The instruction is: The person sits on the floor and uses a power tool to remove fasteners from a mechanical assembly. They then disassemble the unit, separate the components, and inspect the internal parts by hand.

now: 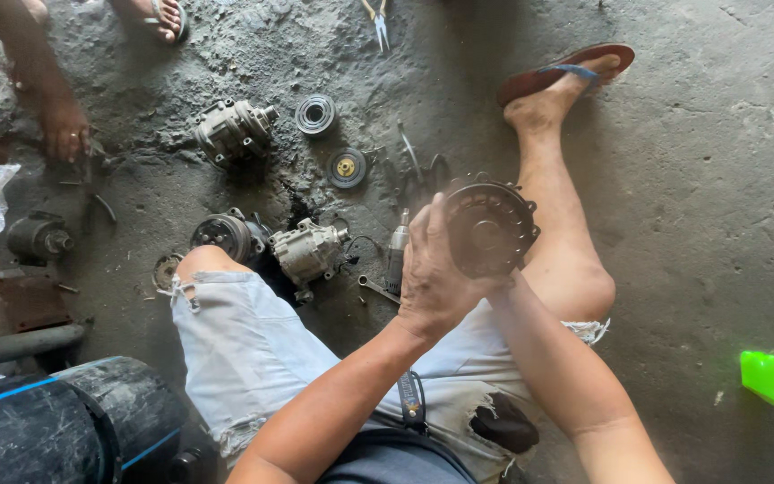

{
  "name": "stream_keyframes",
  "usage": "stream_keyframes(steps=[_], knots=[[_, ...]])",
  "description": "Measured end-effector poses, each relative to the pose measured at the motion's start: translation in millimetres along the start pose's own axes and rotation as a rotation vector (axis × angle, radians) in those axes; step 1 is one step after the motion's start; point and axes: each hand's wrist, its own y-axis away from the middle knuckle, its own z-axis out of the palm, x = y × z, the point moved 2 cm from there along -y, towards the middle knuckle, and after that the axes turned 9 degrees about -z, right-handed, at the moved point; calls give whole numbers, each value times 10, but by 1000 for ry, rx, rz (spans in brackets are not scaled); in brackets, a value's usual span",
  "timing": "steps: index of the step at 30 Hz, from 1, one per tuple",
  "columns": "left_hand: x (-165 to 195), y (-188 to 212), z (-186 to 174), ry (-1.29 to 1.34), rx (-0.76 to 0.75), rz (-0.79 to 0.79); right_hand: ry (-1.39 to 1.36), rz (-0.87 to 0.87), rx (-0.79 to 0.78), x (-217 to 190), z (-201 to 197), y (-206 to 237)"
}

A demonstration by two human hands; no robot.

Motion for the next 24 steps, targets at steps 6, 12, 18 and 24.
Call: stream_keyframes(steps=[6,12,18,24], knots=[[-60,-12,-35,6,34,-30,34,33,30,-14,71,-8],[-63,-62,-132,67,7,-150,68,0,21,12,33,-35],[6,-118,-311,224,-113,-384,160,-96,-10,-19,-61,-47],[-55,-168,-428,276,-142,-318,289,-181,-74,-60,-101,-24]])
